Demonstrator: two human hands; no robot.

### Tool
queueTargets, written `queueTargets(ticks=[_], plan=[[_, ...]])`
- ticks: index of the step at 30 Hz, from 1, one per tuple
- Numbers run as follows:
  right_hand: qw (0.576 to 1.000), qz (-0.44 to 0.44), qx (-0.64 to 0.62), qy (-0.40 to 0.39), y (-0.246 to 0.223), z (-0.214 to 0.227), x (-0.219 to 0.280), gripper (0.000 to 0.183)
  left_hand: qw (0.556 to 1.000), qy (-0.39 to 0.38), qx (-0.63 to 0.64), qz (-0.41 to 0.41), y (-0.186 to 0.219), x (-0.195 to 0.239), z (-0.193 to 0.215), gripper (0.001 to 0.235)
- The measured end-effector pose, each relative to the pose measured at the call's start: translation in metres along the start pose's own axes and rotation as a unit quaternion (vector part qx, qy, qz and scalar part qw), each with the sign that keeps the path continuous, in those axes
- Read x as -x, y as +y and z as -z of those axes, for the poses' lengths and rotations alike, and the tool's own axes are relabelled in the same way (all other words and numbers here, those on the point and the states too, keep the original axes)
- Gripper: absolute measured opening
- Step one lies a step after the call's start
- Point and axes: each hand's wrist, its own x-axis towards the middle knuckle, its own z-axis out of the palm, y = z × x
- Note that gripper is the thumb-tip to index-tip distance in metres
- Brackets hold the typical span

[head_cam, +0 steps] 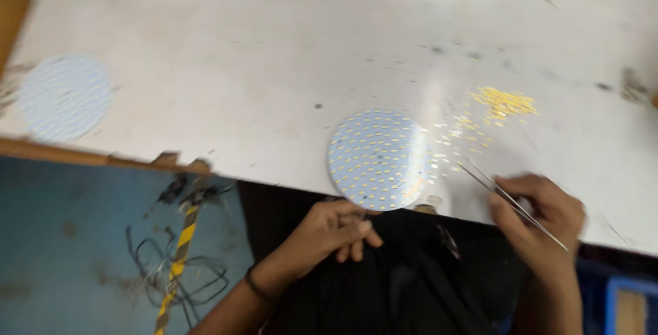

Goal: The person uses tweezers to pick up small yellow LED components from a pile and places them one by one into designated spots on circular LED boards. The person moves completed boards aside and continues the process on new boards.

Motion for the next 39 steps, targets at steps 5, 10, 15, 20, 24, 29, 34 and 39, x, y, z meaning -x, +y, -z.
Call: queueTargets(ticks=[5,10,15,20,24,29,34,39], plan=[[0.996,0.007,-0.086,0.034,0.055,0.016,0.040,0.012,0.996,0.062,0.045,-0.042,0.015,0.004,-0.009,0.044],[0.998,-0.051,-0.041,0.014,0.134,0.037,0.055,0.028,0.968,0.192,0.109,-0.121,0.027,-0.021,-0.017,0.039],[0.994,-0.103,0.033,-0.013,0.193,0.034,0.029,0.033,0.943,0.229,0.165,-0.174,0.040,-0.031,-0.013,0.037],[0.990,-0.122,0.068,-0.013,0.210,0.024,0.014,0.030,0.935,0.241,0.207,-0.156,0.054,-0.034,-0.001,0.035],[0.989,-0.129,0.073,0.000,0.201,0.017,0.003,0.028,0.946,0.239,0.173,-0.134,0.072,-0.047,0.004,0.032],[0.987,-0.140,0.076,0.014,0.190,0.022,-0.001,0.026,0.943,0.250,0.161,-0.148,0.069,-0.055,0.013,0.029],[0.987,-0.138,0.075,0.029,0.162,0.040,-0.011,0.024,0.876,0.368,0.175,-0.260,0.072,-0.002,0.080,0.020],[0.995,-0.084,0.043,0.024,0.107,0.036,-0.033,0.022,0.790,0.450,0.196,-0.367,0.133,0.026,0.197,0.011]])
